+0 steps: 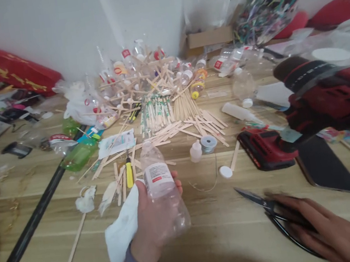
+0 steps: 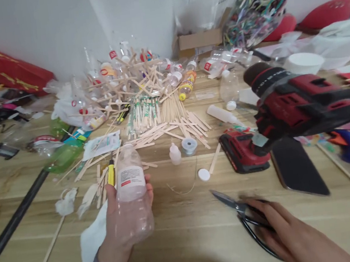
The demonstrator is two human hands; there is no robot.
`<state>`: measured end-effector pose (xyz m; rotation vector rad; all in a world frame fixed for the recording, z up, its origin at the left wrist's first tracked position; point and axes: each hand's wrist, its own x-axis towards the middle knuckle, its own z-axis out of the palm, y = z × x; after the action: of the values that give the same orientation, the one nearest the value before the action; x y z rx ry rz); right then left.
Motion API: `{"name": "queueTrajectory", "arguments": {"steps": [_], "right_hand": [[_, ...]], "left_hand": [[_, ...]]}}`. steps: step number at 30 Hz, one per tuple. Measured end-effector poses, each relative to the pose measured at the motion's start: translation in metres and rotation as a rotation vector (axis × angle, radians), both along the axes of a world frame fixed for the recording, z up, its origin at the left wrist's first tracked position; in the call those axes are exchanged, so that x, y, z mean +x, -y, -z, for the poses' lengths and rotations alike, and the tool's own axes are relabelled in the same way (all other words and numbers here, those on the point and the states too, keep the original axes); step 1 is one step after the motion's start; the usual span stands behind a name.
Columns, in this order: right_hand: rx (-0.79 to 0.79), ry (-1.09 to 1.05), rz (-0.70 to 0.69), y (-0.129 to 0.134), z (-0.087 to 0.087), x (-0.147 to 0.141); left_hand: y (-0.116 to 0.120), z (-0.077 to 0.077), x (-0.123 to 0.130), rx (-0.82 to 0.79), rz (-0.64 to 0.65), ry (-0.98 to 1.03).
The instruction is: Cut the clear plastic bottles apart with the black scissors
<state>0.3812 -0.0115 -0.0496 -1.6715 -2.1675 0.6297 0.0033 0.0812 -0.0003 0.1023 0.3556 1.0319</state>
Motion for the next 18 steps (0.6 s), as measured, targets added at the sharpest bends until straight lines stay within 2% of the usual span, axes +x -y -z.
{"name": "queueTrajectory", "arguments": {"steps": [4, 7, 10, 14, 18], "right_hand": [[-0.200, -0.345, 0.202, 0.007, -0.001, -0.025], [-0.416, -0.747, 0.259, 0.006, -0.014, -0.058], [-0.498, -1.093, 0.294, 0.000, -0.032, -0.092], [-0.667, -1.277, 0.225, -0.011, -0.046, -0.124], [-0.718, -1.313, 0.212, -0.024, -0.040, -0.139]], "left_hand": [[0.000, -0.006, 0.002, -0.064, -0.035, -0.011], [-0.002, -0.006, 0.002, -0.050, -0.021, -0.008], [-0.002, -0.002, 0.001, -0.025, 0.019, -0.011], [-0.001, 0.005, -0.001, 0.001, 0.075, -0.027], [-0.001, 0.010, -0.003, 0.000, 0.101, -0.055]]}}
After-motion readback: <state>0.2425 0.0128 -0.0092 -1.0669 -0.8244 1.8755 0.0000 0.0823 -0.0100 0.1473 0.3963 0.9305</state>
